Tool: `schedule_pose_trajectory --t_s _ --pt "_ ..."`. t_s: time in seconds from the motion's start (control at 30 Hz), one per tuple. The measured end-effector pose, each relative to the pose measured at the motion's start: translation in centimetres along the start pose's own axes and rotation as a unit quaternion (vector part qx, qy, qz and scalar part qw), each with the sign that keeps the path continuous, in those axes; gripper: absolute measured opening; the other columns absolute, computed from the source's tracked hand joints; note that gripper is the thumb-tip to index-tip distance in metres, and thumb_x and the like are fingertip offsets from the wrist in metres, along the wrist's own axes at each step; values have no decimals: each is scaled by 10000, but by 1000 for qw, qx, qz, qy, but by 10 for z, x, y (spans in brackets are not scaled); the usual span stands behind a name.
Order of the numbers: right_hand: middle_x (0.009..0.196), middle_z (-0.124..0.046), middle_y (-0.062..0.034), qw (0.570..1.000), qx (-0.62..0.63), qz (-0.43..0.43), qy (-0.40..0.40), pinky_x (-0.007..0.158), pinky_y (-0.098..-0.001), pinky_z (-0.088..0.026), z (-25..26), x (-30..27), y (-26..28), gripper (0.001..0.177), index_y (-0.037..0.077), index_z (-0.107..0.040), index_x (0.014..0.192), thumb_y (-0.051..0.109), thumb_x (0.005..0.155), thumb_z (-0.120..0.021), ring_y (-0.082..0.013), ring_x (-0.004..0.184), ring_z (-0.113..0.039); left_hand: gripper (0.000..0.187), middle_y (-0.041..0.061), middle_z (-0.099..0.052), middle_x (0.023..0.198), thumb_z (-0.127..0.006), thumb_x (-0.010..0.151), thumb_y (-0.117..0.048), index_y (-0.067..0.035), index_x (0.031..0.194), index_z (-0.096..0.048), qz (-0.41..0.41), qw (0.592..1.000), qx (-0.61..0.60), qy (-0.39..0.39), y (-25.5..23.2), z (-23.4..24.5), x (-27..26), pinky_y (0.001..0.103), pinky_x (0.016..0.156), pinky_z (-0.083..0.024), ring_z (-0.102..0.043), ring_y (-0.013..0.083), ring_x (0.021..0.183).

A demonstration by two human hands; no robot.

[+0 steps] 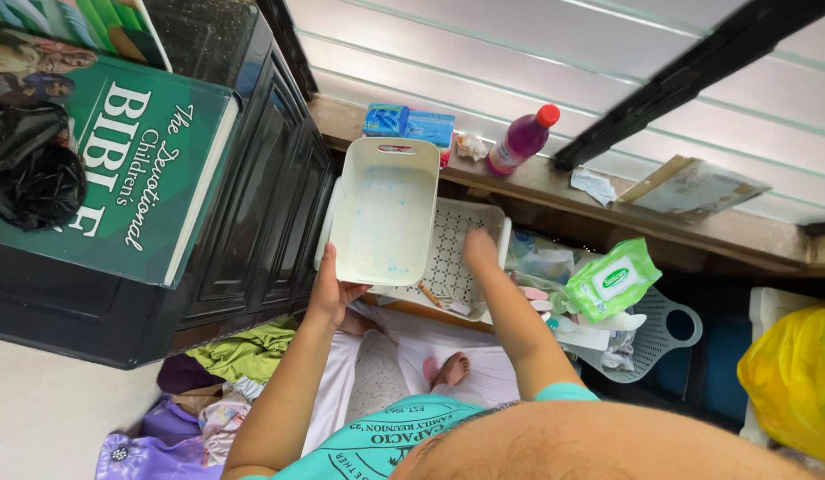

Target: The person sits on the floor and cleans white plastic trays using wet wipes. They move various items like detergent and a book aside to access the trays, wipe the surfaces thoroughly, and then place the items back.

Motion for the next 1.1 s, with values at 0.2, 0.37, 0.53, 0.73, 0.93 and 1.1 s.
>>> schedule_pose_trajectory --t_s 0.2,0.37,0.53,0.73,0.93,1.1 --pt "1101 -656 -253 998 63 -12 -25 822 -489 -571 -32 3 12 215 26 -683 1038 24 839 -602 -410 967 -690 735 107 -744 970 -439 962 -688 -45 1273 -615 -22 1000 0 0 -5 2 -7 274 598 -592 -723 176 768" --pt "1087 -691 -215 979 98 43 176 890 -474 -559 -64 -70 48 254 71 -729 990 77 742 -678 -387 1015 -678 733 101 -748 962 -422 968 -683 -46 1274 -619 -27 1000 4 -2 -2 7 -11 279 594 -596 -719 178 756" --pt "1181 -691 -242 978 165 88 91 975 -490 -524 -34 -25 58 322 68 -712 1157 62 866 -575 -417 1115 -652 744 102 -751 986 -409 975 -683 -39 1278 -624 -27 999 -13 11 -3 8 -8 280 607 -602 -726 179 769" --pt "1273 -674 -219 968 245 14 -53 992 -445 -537 -15 24 64 308 52 -737 1125 54 866 -571 -409 1160 -648 744 102 -756 1000 -437 944 -700 -61 1273 -628 -32 999 5 16 -9 -2 -2 274 619 -597 -737 174 785" --pt "1262 -664 -207 860 502 83 33 970 -409 -488 -49 -26 115 377 46 -651 1242 219 907 -671 -369 1153 -627 765 108 -750 973 -456 951 -714 -35 1256 -638 -30 999 7 26 -11 -3 4 273 607 -596 -727 179 767" --pt "1043 -724 -159 967 146 126 168 929 -407 -548 -66 -76 93 124 104 -799 871 86 759 -748 -334 1049 -685 768 114 -759 959 -447 933 -704 -26 1244 -630 -21 1000 17 3 -19 -1 7 273 604 -607 -745 195 746"
Point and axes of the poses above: each hand's wrist, its own x-axis towards the middle knuckle, its own z-axis out of the back of the hand, y = z × x, the point moved 8 cm from there along x, towards the middle knuckle
